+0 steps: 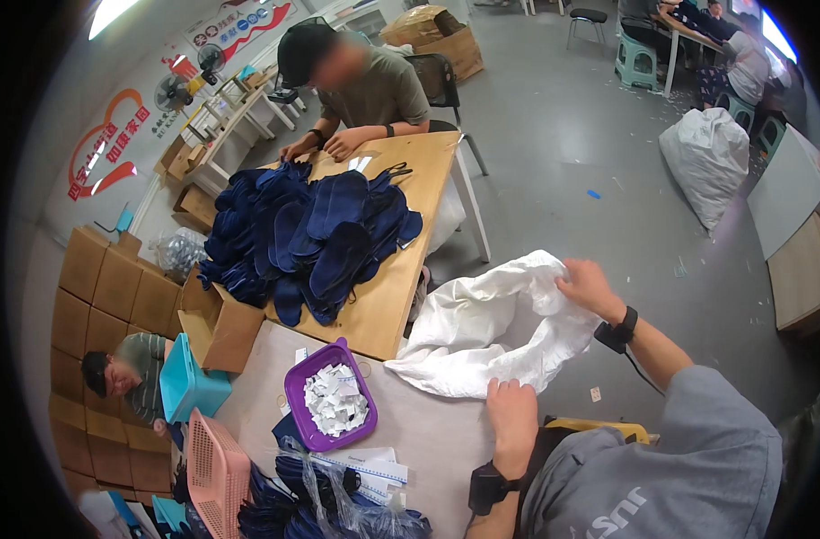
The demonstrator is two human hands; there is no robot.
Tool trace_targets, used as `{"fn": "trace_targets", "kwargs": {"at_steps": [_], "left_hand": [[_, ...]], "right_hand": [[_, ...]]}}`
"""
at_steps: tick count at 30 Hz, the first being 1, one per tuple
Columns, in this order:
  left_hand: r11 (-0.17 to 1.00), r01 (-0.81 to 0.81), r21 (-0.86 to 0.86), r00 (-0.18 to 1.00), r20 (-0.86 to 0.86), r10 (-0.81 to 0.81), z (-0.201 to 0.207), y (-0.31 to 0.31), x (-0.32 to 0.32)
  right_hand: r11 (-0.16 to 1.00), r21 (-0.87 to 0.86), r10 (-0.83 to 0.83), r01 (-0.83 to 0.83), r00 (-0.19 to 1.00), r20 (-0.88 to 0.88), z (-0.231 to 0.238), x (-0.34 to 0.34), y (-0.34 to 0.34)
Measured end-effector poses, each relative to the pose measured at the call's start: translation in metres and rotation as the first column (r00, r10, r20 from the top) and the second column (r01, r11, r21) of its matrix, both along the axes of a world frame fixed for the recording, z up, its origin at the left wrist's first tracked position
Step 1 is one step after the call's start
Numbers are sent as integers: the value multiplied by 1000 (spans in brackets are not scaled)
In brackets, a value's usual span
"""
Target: Packing fabric shoe components into a white plastic bag.
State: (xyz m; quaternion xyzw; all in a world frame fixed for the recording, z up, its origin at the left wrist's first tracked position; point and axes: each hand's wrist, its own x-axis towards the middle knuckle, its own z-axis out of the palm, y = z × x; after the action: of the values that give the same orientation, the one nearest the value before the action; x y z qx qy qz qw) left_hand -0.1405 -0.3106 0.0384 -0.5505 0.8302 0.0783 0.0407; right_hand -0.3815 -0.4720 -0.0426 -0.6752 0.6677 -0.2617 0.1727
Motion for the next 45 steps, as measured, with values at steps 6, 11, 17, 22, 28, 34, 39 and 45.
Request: {"fn": "trace_targets", "kwargs": {"at_steps": [6,11,17,22,28,34,39,45], "left_hand": [[979,-77,-189,992,87,94,-37,8,-35],[990,-143,-17,877,461,135,-60,8,-55],[994,-82,74,925,376,48,-45,7,-56],[936,-71,-344,996,-76,47,-14,3,-60],[905,-223,-362,962,-230,145,20,-22,-45],[291,-360,-887,898,-414,-151,137,17,-15],[939,-36,-343,910,-399,-111,39,29,-14],[980,5,-201,857,-505,-108,38,40,-17]], "right_hand": [[977,203,98,-58,976,-194,-45,-17,5],[932,355,119,-67,985,-126,-55,8,0],[989,149,-31,17,996,88,-84,-18,-14],[966,-75,-250,246,967,-42,-21,-62,-60],[988,99,-91,117,969,-230,72,-119,-114],[415,-905,-482,95,866,-130,100,-181,-42],[893,401,40,203,852,-522,-5,-180,50],[831,489,99,264,796,-598,36,-173,67]]}}
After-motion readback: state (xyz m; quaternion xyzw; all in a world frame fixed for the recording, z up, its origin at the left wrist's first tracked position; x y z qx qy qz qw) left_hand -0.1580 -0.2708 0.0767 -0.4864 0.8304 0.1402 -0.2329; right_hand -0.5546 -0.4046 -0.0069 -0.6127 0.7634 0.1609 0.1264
